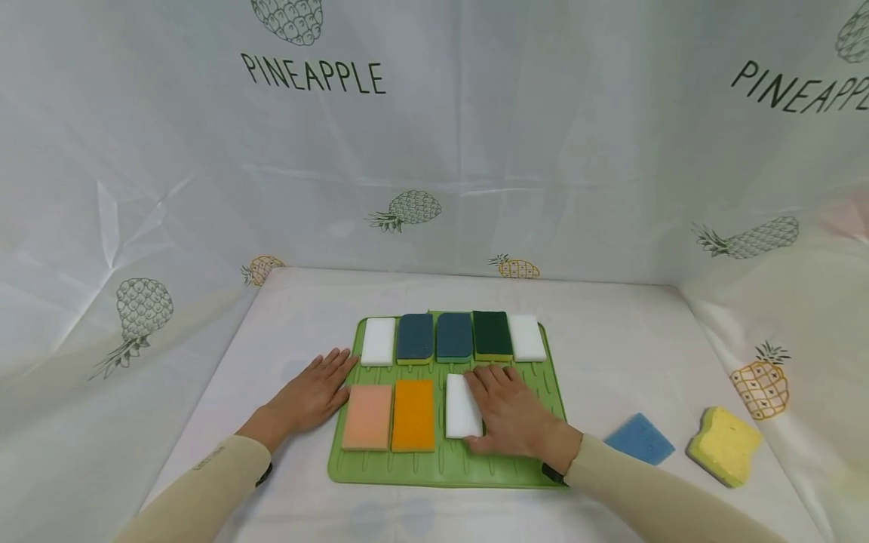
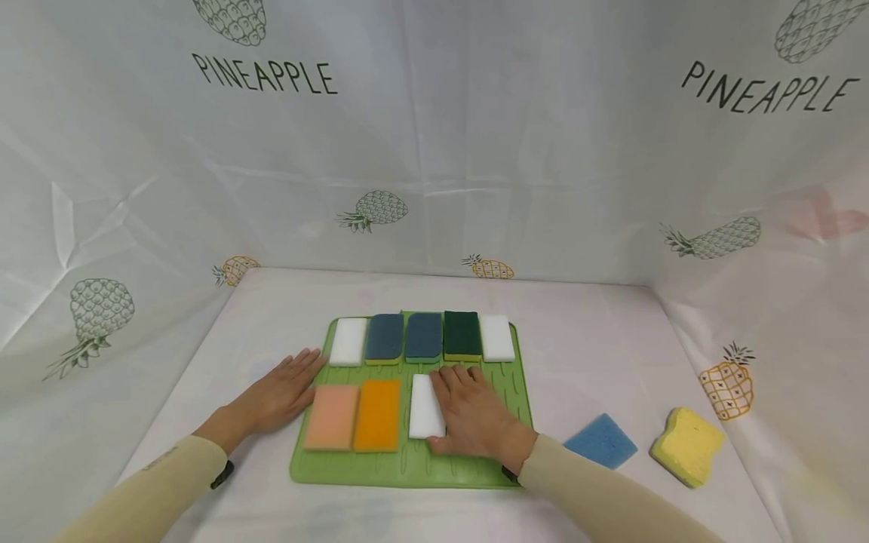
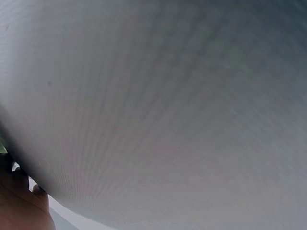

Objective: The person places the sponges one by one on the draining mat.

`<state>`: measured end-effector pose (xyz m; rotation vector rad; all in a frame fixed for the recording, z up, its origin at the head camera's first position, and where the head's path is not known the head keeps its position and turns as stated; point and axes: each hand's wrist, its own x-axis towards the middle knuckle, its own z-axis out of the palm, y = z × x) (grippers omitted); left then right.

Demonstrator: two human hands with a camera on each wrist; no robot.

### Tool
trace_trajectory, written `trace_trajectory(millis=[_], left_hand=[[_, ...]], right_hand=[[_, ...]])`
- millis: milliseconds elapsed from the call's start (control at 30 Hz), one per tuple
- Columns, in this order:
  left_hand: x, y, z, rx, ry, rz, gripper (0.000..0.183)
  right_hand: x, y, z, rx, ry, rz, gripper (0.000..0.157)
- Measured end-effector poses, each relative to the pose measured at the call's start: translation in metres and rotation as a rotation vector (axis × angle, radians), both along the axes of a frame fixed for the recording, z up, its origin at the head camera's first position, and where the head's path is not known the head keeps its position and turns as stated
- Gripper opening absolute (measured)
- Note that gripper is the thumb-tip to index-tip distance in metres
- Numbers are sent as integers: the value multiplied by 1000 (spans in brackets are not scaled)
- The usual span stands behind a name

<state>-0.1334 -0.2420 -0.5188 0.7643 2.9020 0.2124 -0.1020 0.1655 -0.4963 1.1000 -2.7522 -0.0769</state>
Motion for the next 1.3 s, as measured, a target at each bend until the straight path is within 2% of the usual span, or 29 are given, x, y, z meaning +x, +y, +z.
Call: trace_trajectory(millis=[467, 967, 1300], left_hand=[[1, 0, 2, 10, 10, -11, 63], [0, -1, -3, 7, 7, -1, 64], [0, -1, -2, 4, 5, -4, 64]], right_hand=[[3, -13, -8, 25, -49, -2, 103], [3, -16, -9, 19, -55, 7, 101], [2, -15, -10, 30, -68, 2, 102]])
